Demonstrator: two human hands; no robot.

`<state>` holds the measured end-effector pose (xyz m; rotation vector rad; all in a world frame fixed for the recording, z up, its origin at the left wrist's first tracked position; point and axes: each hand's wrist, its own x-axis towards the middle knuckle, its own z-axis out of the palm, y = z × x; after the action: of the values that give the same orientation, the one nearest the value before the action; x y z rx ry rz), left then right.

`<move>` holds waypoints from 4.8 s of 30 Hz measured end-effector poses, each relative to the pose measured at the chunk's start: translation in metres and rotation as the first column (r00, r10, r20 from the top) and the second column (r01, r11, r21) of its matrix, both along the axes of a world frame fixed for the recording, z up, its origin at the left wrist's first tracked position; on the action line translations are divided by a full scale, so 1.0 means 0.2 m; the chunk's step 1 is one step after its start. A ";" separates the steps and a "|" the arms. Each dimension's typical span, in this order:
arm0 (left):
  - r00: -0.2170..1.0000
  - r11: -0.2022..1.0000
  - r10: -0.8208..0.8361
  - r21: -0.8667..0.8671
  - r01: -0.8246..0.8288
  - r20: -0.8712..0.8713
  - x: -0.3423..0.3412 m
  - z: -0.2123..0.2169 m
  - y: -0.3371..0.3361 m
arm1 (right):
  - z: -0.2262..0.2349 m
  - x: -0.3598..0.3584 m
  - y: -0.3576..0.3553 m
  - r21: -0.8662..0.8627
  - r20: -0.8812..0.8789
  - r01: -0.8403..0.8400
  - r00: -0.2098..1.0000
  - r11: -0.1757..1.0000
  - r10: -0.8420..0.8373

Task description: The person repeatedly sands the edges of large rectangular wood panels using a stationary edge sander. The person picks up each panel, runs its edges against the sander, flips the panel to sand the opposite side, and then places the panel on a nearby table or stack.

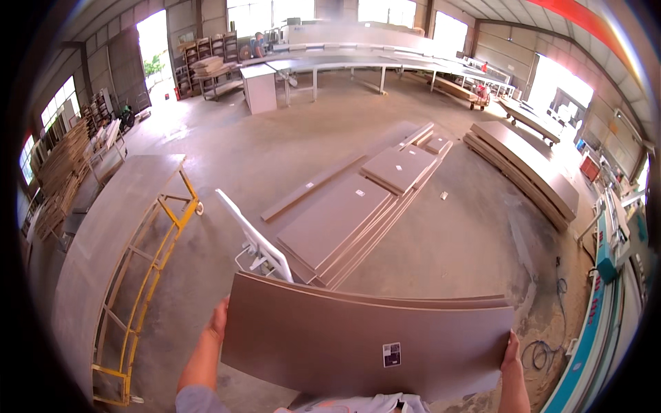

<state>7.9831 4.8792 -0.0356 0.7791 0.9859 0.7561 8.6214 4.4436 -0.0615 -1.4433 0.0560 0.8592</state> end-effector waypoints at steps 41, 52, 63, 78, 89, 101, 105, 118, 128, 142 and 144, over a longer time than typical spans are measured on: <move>0.609 0.533 0.788 -0.395 -0.749 -0.091 1.54 -0.93 1.42 | -0.55 1.98 4.76 -0.295 -0.262 -0.874 0.463 0.387 0.847; 0.619 0.570 0.780 -0.304 -0.763 -0.093 2.26 -1.06 1.72 | -0.95 2.73 5.23 -0.417 -0.418 -0.865 0.454 0.278 0.787; 0.660 0.583 0.697 -0.315 -0.749 -0.281 3.87 -1.50 2.72 | -1.54 4.33 6.18 -0.521 -0.400 -0.804 0.528 0.289 0.749; 0.699 0.547 0.674 -0.473 -0.691 -0.240 4.72 -1.87 3.55 | -1.88 5.18 7.03 -0.394 -0.246 -0.847 0.471 0.357 0.847; 0.379 0.851 0.060 -0.151 -0.504 -0.923 4.51 -1.97 3.20 | -2.07 5.51 7.18 -0.663 -0.074 -0.715 0.357 0.222 0.931; 0.494 0.714 0.172 -0.238 -0.659 -0.853 5.07 -1.95 3.43 | -2.10 5.25 7.14 -0.723 -0.029 -0.653 0.354 0.224 0.935; 0.432 0.716 0.075 -0.253 -0.651 -0.899 5.11 -1.90 3.47 | -2.01 5.15 7.19 -0.925 0.050 -0.375 0.053 0.066 0.997; 0.587 0.769 -0.353 -0.583 -0.261 -0.729 5.08 -1.50 1.75 | -1.98 3.21 6.35 -0.902 0.430 -0.306 -0.599 0.303 0.676; 0.455 0.738 0.110 -0.234 -0.632 -0.884 5.05 -1.49 0.16 | -1.29 2.14 4.38 -0.551 0.499 -0.359 -0.865 -0.754 0.048; 0.465 0.220 0.527 -0.414 -0.883 -0.711 4.68 -1.40 -0.73 | -1.24 2.34 4.15 -0.679 -0.348 -0.246 -0.722 -0.692 0.598; 0.410 0.115 0.551 -0.420 -0.900 -0.727 4.59 -1.35 -0.78 | -1.57 2.12 4.02 -0.366 -0.419 -0.441 -0.708 -0.819 0.568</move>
<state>8.9021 4.7234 -0.3050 -0.5606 2.0069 0.8920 9.0450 5.2479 -0.3751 -1.7055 -2.2595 2.5612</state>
